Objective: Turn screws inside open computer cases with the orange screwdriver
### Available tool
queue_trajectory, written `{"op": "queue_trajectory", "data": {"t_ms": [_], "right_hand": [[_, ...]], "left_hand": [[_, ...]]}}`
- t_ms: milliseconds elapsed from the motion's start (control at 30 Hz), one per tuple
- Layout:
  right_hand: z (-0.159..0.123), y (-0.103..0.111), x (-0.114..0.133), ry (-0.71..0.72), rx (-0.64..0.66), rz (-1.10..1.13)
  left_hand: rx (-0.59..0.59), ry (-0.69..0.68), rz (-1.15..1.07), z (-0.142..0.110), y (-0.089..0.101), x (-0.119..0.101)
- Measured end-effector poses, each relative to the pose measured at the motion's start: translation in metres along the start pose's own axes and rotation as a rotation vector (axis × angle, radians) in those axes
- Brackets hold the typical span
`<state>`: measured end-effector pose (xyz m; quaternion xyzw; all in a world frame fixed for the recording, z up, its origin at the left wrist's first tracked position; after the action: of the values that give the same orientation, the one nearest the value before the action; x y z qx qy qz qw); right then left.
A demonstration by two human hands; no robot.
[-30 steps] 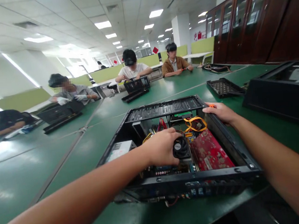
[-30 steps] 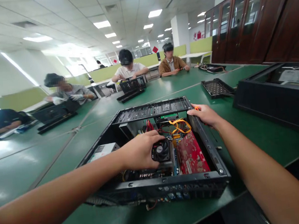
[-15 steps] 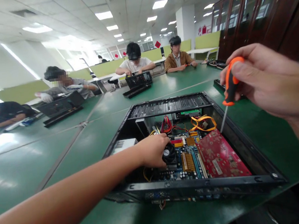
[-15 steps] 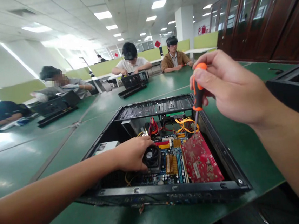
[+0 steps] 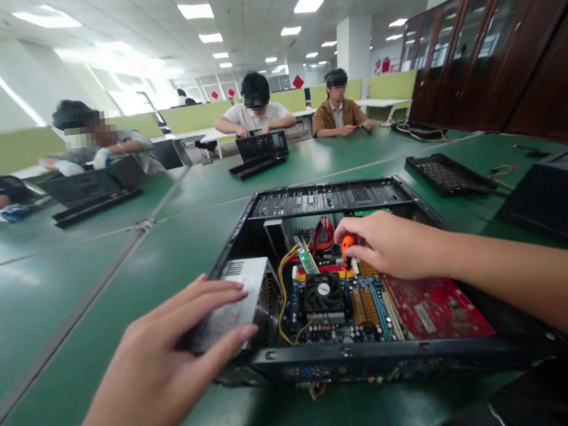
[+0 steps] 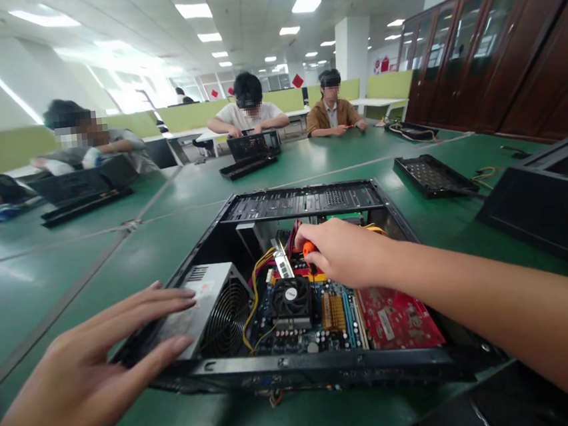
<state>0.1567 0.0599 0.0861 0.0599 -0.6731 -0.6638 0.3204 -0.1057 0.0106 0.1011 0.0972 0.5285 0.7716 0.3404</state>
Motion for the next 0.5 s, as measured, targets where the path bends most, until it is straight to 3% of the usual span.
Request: {"op": "queue_trajectory", "data": {"t_ms": [67,167,500], "right_hand": [[0.003,-0.001,-0.001,-0.014,-0.013,-0.011],[0.007,-0.003,-0.003,-0.037,-0.013,-0.022],[0.012,-0.011,-0.009,-0.067,-0.027,-0.1]], "left_hand": [[-0.119,-0.03,-0.005,-0.028,-0.004,0.007],[-0.175,-0.118,-0.019,-0.047,-0.018,0.007],[-0.244,-0.173,-0.026,-0.047,-0.022,0.006]]}}
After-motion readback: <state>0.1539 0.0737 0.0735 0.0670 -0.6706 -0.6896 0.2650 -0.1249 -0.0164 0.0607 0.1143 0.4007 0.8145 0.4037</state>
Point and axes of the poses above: each hand's wrist, its own z-axis towards the middle knuckle, its own y-axis out of the back of the hand, x = y × z, the point moved 6 cm from there along z, towards the middle knuckle, and after that the axes turned 4 degrees about x, right-handed, at the moved point
